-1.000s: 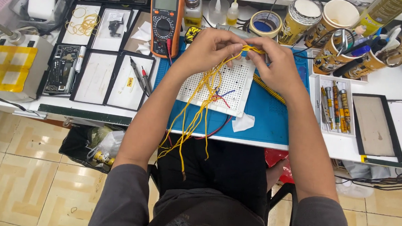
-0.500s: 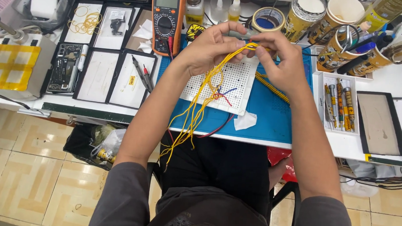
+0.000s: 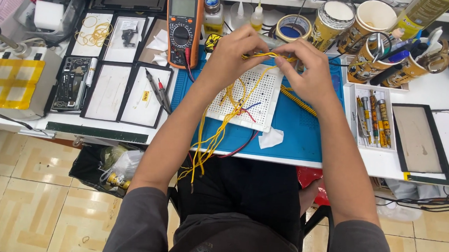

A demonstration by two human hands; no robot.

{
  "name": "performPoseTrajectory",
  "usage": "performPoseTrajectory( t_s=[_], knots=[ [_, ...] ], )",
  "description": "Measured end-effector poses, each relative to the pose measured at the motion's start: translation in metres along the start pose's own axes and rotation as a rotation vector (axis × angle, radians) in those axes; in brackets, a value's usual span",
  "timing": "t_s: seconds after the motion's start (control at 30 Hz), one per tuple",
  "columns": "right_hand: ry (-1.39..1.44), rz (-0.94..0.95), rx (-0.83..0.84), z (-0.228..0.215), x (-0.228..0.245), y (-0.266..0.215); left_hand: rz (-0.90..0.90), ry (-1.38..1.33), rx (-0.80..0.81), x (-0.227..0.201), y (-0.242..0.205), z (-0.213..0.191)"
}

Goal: The person sits at a workbench and uses a soldering iron to heat the ends of yellow wires. They then twist the heated wire ends together by hand and insert them into a white breadboard.

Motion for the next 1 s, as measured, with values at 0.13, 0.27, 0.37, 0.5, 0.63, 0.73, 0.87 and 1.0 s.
performPoseTrajectory(
  t_s=[0.13, 0.27, 0.37, 0.5, 0.63, 0.73, 0.87, 1.0],
  knots=[
    [-0.025, -0.001, 0.010, 0.003, 0.001, 0.002, 0.144, 0.161, 0.001, -0.008, -0.004, -0.003],
    [-0.042, -0.007, 0.051, 0.006, 0.000, 0.001, 0.106, -0.042, 0.013, -0.020, 0.001, -0.019],
    [-0.071, 0.008, 0.074, 0.011, -0.010, -0.002, -0.145, -0.207, 0.136, -0.003, 0.000, -0.011],
    [-0.091, 0.022, 0.067, 0.010, -0.019, -0.004, -0.030, -0.058, 0.136, -0.007, 0.002, -0.011],
    [-0.018, 0.127, 0.050, 0.008, -0.022, -0.005, 0.073, -0.036, 0.110, -0.010, 0.001, -0.006],
    [0.067, 0.203, 0.070, 0.010, -0.024, -0.005, 0.087, -0.060, 0.089, -0.011, 0.001, -0.001],
    [0.243, 0.291, 0.127, 0.010, -0.037, -0.010, 0.099, -0.097, 0.065, -0.015, 0.001, -0.002],
    [0.393, 0.379, 0.177, 0.012, -0.037, -0.013, 0.092, -0.205, 0.038, -0.018, 0.001, -0.003]
  ],
)
Point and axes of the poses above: each hand's wrist, its own y-axis towards the middle knuckle, its own z-axis out of the palm, x = y × z, the point moved 8 cm from there along y, towards the middle knuckle, and after that the axes turned 1 degree about y, right-handed, at the moved point
